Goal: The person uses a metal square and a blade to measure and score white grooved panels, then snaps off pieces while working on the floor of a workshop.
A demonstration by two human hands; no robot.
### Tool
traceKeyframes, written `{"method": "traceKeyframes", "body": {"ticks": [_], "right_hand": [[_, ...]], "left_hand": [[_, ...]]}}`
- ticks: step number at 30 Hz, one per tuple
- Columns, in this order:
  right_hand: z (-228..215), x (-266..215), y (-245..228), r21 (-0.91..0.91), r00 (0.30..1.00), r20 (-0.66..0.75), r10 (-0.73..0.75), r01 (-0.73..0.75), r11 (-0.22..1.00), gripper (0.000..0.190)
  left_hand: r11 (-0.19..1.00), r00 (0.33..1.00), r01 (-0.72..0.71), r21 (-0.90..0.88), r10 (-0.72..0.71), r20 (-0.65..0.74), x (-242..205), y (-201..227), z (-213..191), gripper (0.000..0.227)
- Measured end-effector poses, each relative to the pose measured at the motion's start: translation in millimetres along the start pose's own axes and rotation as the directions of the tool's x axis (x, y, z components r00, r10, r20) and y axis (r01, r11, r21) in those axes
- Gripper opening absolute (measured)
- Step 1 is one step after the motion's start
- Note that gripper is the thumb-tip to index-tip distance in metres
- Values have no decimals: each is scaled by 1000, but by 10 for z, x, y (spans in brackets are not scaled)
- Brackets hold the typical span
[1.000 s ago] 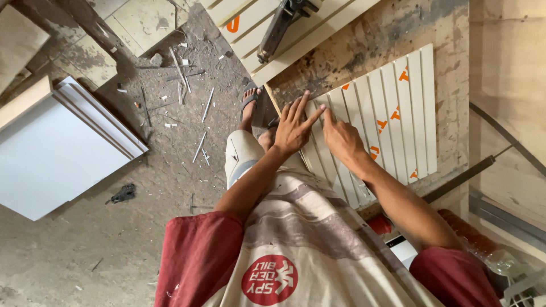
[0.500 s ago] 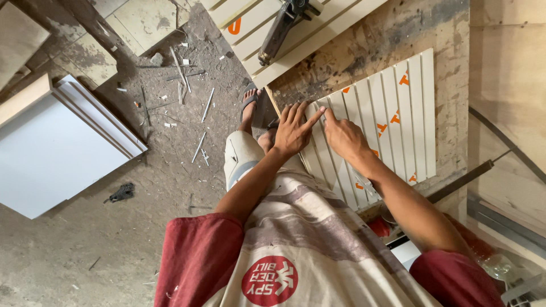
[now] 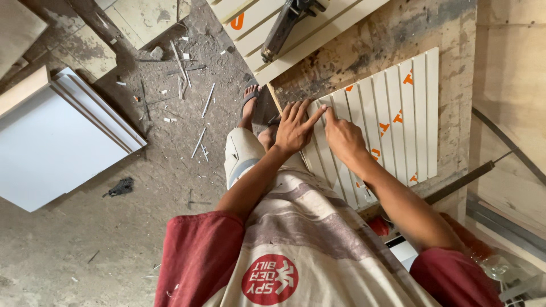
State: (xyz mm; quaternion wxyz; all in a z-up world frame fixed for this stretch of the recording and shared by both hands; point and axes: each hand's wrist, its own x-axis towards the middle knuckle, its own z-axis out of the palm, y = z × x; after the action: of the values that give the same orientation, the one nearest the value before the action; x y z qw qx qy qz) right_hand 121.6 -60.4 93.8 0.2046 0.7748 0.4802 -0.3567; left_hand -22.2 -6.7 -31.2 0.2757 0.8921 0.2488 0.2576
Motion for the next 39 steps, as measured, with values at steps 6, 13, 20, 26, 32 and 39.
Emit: {"method": "traceKeyframes", "body": {"ticks": [6,13,20,26,32,39], "right_hand": [[236,147,-43,45,997,21,76,-77,996,40],[94,68,-55,125,998,32,62,-65,990,42],[239,32,-38,80,997,24,78,-80,994,43],[36,-144,-130,132,998,14,67,-68,989,43],[124,-185,-49,89,992,68,107,-113,990,46],[188,-148,28,105,996,46,82,-86,991,46]], "left_hand": [[1000,999,-3,-6,3,38,28,-21,-55,53],[1000,998,-7,2,7,64,18,-45,-1,60],[1000,998,-13,-21,15,58,-43,-37,-5,53],[1000,997,-7,13,6,82,-61,23,19,53],[999,993,32,8,-32,110,-100,96,91,50],[999,990,12,46,-19,142,-144,60,151,53]]}}
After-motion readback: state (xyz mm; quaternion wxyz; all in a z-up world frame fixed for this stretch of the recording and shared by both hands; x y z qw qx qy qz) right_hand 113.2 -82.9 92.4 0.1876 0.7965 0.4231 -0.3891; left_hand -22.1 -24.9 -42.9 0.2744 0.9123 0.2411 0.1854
